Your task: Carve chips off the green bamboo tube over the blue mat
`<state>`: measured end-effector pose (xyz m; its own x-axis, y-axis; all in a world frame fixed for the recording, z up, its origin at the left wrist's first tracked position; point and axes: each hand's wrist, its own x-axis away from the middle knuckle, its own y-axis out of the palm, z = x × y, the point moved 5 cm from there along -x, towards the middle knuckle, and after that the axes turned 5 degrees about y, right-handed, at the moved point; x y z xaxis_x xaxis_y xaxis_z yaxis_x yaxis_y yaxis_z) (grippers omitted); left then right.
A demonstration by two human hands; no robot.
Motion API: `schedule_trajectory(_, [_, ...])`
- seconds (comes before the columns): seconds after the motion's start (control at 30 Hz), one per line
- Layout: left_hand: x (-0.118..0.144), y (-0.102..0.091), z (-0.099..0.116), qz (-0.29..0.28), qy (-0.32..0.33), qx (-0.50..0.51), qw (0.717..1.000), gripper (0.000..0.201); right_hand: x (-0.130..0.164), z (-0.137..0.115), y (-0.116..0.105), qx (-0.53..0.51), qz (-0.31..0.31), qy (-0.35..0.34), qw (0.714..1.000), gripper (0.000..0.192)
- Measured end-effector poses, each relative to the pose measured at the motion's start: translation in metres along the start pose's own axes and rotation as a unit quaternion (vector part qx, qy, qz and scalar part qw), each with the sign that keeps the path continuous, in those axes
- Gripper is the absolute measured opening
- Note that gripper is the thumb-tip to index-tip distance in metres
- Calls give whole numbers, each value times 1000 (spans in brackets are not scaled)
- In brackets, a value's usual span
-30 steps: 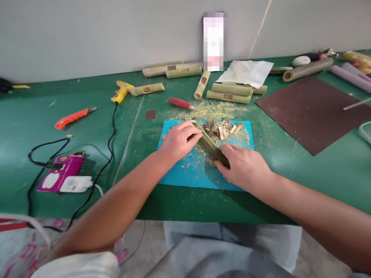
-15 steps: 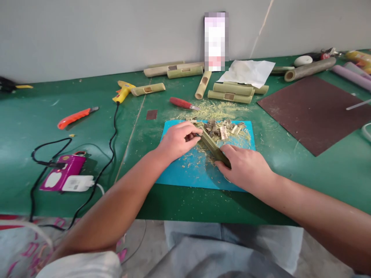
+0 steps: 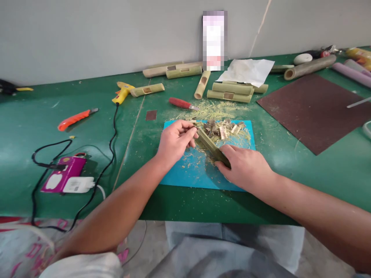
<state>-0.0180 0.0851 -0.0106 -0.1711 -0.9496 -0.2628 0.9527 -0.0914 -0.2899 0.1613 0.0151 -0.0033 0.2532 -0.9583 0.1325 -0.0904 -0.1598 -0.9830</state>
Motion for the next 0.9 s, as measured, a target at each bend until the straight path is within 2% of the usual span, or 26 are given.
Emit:
schedule_trajectory(0.17, [0, -2, 0, 5, 38, -51, 998, 6, -1, 0, 0, -2, 2, -1, 1000, 21])
schedule_trajectory(0.23, [-1, -3, 4, 10, 80, -109, 991, 4, -1, 1, 0, -1, 1, 0, 1000, 21])
schedule_trajectory(0.33, [0, -3, 12, 19, 172, -199, 965, 3, 0, 1, 0, 0, 2, -2, 1000, 21])
schedule_trajectory(0.4, [0, -2, 14, 11, 209, -234, 950, 5, 0, 0, -1, 0, 4, -3, 1000, 21])
schedule_trajectory(0.67, [6, 1, 17, -40, 239, -270, 932, 15, 0, 0, 0, 1, 15, -4, 1000, 22])
schedule_trajectory(0.8, [6, 2, 18, -39, 255, -296, 920, 14, 0, 1, 0, -3, 13, -1, 1000, 22])
schedule_trajectory(0.9, [4, 1, 13, -36, 253, -295, 921, 12, 0, 0, 0, -3, 11, -3, 1000, 22])
